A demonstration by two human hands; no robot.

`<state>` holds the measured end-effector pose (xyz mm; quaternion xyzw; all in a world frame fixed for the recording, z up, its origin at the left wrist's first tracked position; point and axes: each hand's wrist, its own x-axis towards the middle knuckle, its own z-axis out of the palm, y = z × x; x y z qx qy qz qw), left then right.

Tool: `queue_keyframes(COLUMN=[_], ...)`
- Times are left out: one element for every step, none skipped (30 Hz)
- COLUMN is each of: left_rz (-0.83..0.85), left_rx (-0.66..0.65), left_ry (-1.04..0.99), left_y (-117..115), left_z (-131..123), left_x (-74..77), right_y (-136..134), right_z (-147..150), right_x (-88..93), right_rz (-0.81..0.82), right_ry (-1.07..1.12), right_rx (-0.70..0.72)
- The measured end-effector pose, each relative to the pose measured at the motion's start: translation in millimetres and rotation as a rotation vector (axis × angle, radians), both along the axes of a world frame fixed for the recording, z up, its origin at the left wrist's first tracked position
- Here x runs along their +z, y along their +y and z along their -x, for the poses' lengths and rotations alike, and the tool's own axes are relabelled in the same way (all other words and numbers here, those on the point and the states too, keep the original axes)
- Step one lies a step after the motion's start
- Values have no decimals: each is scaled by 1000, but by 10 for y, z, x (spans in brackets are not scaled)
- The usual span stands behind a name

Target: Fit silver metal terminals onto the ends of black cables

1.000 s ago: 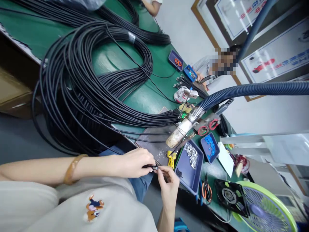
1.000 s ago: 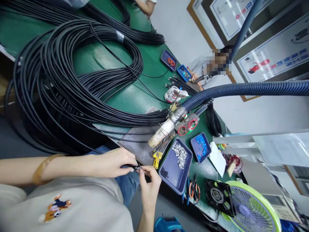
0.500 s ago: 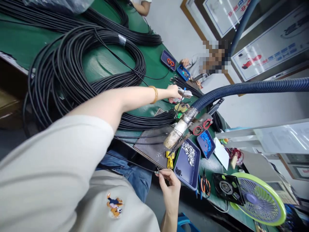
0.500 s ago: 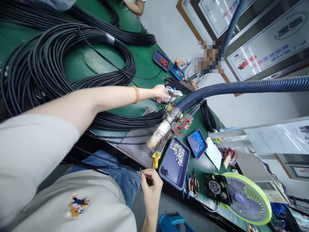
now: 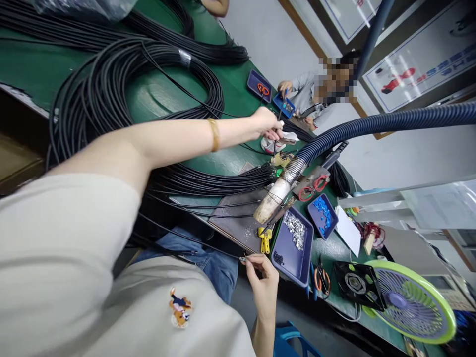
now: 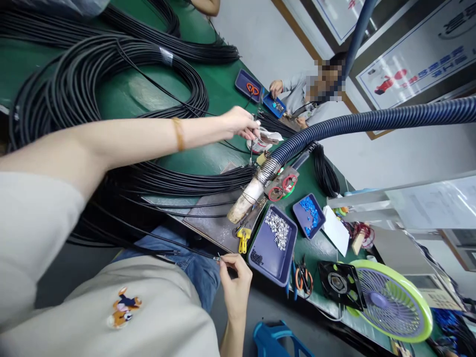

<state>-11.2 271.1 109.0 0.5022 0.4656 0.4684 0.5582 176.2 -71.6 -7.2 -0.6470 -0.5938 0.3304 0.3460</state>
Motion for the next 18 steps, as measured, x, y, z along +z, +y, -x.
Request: queue_keyframes(left_rz=[-29, -59, -74, -75, -60, -47, -31, -16, 9, 29, 45, 57, 64, 70, 76, 82, 86, 88], left_rx=[30, 30, 30, 42, 55, 70, 84, 104, 127, 158, 189, 218, 244, 265, 280, 288, 287, 280], left_ry=[-136, -240, -307, -351, -376, -398, -421, -450, -477, -512, -547, -582, -614, -637, -651, -656, -656, -653], left_y=[-142, -321, -532, -763, -1001, -1233, -1446, -1632, -1784, -1905, -1997, -2067, -2120, -2162, -2199, -2233, -2265, -2295], left_z=[177, 352, 516, 660, 779, 869, 934, 975, 999, 1010, 1013, 1009, 1000, 986, 970, 951, 930, 908], left_x=[44, 72, 84, 78, 58, 23, -25, -83, -149, -221, -296, -369, -438, -500, -552, -593, -623, -645], right_y=[7, 15, 24, 34, 44, 53, 61, 67, 70, 70, 66, 59, 49, 37, 25, 13, 2, -6], right_z=[-8, -16, -23, -28, -32, -33, -32, -30, -27, -25, -23, -21, -19, -16, -12, -6, 1, 9], right_x=[-12, -22, -30, -35, -38, -38, -37, -36, -34, -31, -27, -23, -15, -6, 7, 22, 37, 52], right_rz=[0, 0, 0, 0, -3, -7, -15, -29, -42, -52, -52, -47, -43, -46, -60, -77, -95, -109], right_ry=[3, 7, 12, 19, 28, 37, 41, 42, 38, 35, 39, 45, 48, 47, 39, 30, 21, 15], right_rx=[3, 9, 17, 26, 32, 36, 37, 36, 38, 41, 40, 35, 27, 19, 14, 11, 7, 6])
